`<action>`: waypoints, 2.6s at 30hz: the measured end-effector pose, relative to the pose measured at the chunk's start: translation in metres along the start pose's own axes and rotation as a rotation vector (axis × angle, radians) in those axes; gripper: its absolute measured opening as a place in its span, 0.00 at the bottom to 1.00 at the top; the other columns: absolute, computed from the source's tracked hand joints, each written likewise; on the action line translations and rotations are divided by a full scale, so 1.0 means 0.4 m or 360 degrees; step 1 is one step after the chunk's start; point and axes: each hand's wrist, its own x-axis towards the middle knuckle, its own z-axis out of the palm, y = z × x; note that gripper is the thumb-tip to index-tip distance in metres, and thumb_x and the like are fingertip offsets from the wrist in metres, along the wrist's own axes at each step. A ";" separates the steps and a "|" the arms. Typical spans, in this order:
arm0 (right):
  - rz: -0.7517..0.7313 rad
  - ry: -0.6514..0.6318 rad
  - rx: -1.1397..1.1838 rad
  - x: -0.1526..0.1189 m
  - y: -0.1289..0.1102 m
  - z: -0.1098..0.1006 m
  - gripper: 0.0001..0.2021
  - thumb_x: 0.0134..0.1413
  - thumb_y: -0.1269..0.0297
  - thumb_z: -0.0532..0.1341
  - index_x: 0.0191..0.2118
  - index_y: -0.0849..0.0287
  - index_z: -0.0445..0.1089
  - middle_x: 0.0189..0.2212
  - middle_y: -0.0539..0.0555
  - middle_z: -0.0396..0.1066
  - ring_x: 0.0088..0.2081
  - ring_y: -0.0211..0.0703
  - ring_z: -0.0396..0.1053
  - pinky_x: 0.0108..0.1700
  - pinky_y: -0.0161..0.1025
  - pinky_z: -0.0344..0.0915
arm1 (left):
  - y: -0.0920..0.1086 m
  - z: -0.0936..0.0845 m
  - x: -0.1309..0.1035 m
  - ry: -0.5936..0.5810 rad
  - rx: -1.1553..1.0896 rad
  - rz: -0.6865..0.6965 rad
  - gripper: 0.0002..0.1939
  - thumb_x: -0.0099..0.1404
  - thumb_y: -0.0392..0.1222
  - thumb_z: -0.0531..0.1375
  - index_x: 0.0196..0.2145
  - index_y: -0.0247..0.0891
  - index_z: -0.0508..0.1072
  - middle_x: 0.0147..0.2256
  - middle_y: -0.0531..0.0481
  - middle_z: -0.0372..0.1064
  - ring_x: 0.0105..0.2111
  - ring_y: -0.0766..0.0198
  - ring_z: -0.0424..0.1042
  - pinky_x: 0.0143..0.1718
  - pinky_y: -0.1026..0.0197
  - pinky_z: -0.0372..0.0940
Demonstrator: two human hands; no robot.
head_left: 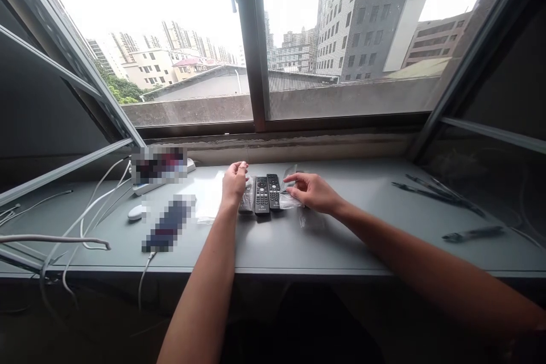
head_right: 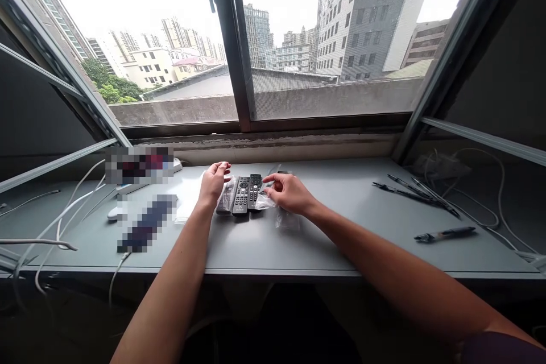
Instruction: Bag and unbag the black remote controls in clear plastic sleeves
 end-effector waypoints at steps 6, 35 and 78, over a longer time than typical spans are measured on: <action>-0.0043 -0.0394 0.0084 -0.006 -0.019 -0.015 0.30 0.62 0.57 0.68 0.67 0.63 0.71 0.23 0.41 0.59 0.25 0.38 0.55 0.30 0.38 0.55 | 0.012 -0.016 -0.021 0.0234 0.1029 0.0098 0.18 0.77 0.52 0.55 0.50 0.41 0.79 0.54 0.34 0.80 0.60 0.40 0.73 0.63 0.39 0.61; -0.0405 0.0088 -0.0742 0.035 0.101 0.024 0.18 0.76 0.55 0.59 0.58 0.58 0.80 0.62 0.65 0.77 0.66 0.62 0.72 0.75 0.72 0.51 | 0.017 -0.022 -0.031 0.0252 0.0177 0.0235 0.25 0.62 0.36 0.70 0.57 0.42 0.79 0.67 0.36 0.70 0.74 0.40 0.60 0.74 0.43 0.57; -0.1147 0.0486 -0.0745 -0.006 -0.001 0.015 0.13 0.75 0.65 0.61 0.44 0.43 0.84 0.46 0.54 0.81 0.57 0.56 0.73 0.72 0.67 0.57 | 0.057 0.010 -0.064 -0.0940 -0.0919 -0.0562 0.16 0.66 0.40 0.74 0.48 0.32 0.81 0.49 0.31 0.82 0.49 0.49 0.84 0.57 0.49 0.78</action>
